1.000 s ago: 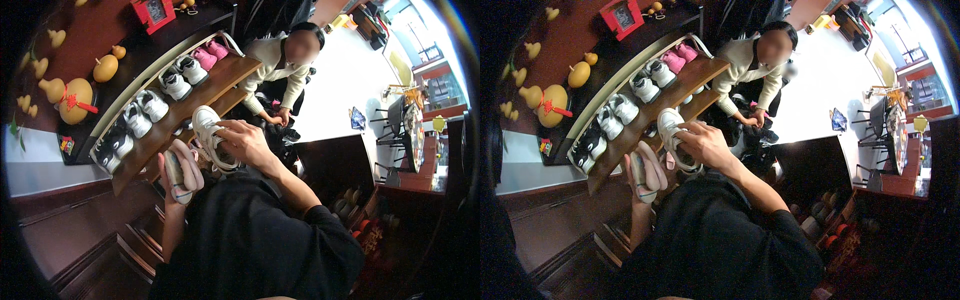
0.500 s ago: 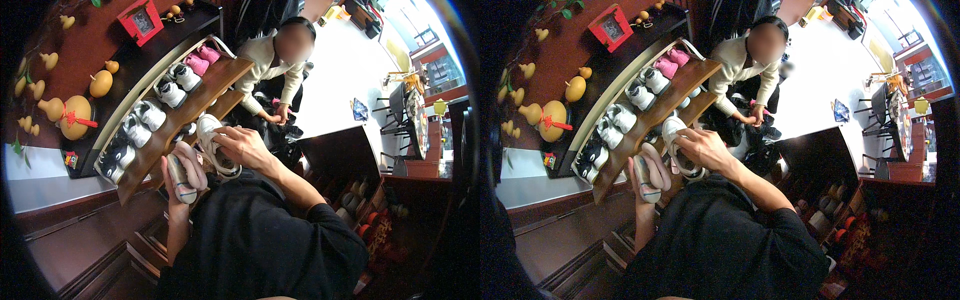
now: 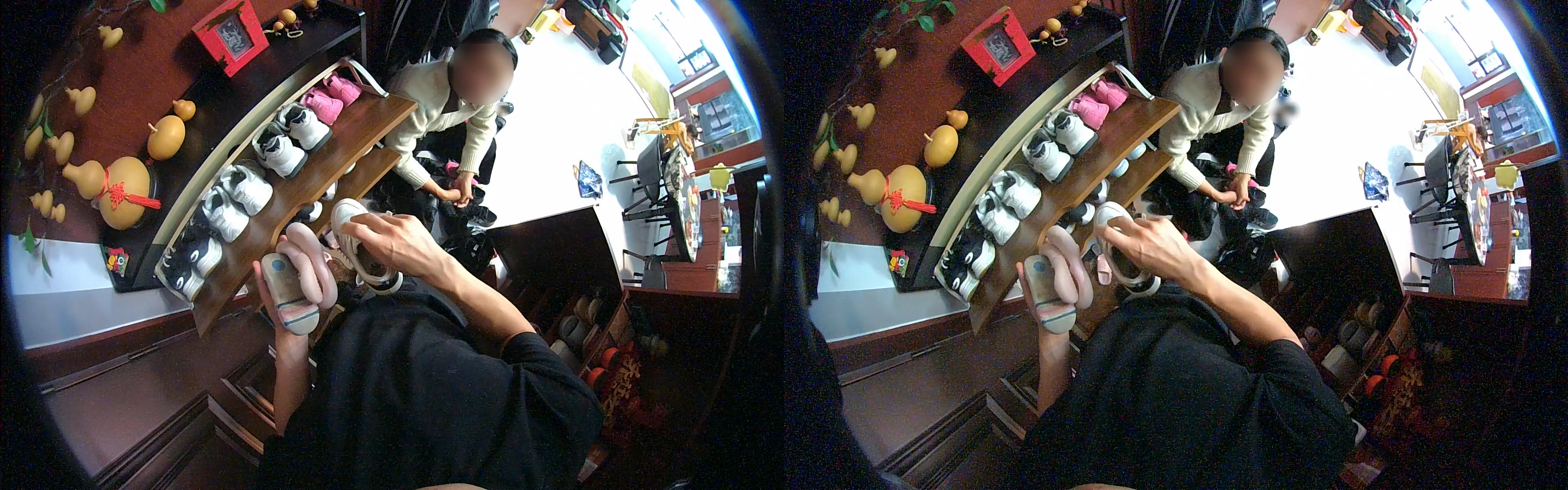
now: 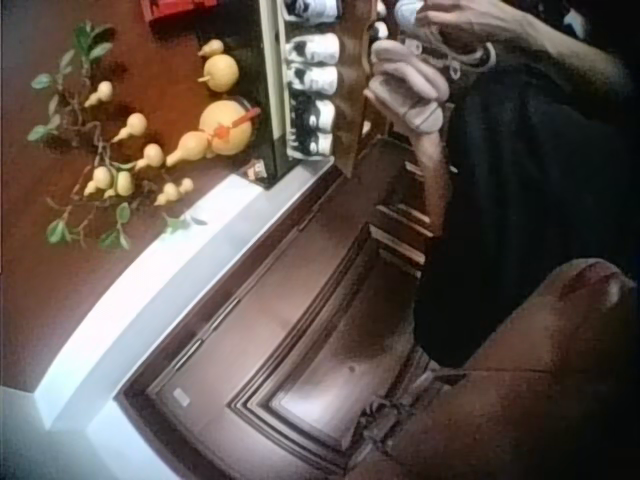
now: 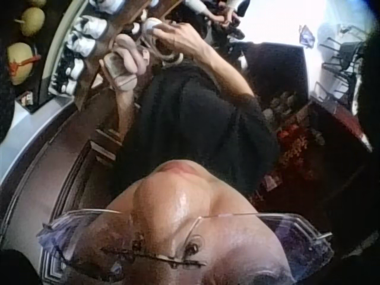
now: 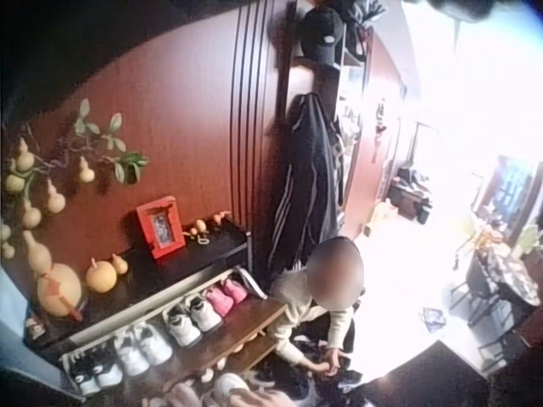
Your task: The person sits on the floor and organizes shoes on a multi-tiered wooden shoe rack. They pick up various shoes, inspect them, and place them back on the shelves in an orderly manner.
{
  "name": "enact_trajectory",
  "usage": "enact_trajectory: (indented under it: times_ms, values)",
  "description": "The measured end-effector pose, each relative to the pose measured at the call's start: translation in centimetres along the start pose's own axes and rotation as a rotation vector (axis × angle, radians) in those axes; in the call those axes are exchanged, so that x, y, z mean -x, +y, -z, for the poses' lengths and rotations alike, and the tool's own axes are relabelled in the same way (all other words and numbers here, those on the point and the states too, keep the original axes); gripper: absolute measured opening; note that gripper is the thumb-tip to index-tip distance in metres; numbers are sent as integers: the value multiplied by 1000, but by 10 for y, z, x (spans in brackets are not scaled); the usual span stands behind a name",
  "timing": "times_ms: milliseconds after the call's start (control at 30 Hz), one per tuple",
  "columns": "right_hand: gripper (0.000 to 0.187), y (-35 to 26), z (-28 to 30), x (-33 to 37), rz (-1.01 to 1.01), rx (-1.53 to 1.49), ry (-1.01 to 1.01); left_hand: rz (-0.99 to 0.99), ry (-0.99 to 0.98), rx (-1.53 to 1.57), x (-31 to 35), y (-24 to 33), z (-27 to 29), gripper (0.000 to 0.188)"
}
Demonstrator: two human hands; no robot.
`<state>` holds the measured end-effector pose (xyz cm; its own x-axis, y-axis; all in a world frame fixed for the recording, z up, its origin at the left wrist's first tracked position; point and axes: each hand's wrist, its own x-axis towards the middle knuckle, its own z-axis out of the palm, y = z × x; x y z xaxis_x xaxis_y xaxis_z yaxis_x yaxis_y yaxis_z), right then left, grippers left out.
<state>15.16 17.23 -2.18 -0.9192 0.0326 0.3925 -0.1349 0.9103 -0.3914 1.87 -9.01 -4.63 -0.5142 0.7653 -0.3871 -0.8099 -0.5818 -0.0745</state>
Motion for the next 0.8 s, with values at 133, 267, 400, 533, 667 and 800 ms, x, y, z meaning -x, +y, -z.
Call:
enact_trajectory:
  times_ms: [133,267,400,533,667,800]
  values:
    - [58,0,7,-2,17,6,-55,-55,19,-235,-5,-7,-4,78]
    - [59,-5,8,-6,13,8,-79,-105,-191,-401,-20,-6,9,78]
    - [63,-15,19,-13,11,9,-64,-1,-238,-199,-18,9,7,83]
    - [70,-10,19,-6,-66,1,-146,-85,-40,-252,-10,9,22,88]
    - [76,-11,21,-16,-61,-10,-142,-78,-136,-356,-6,7,-15,84]
    - [85,-16,22,-24,57,-2,-62,-40,-205,-348,-18,15,-9,81]
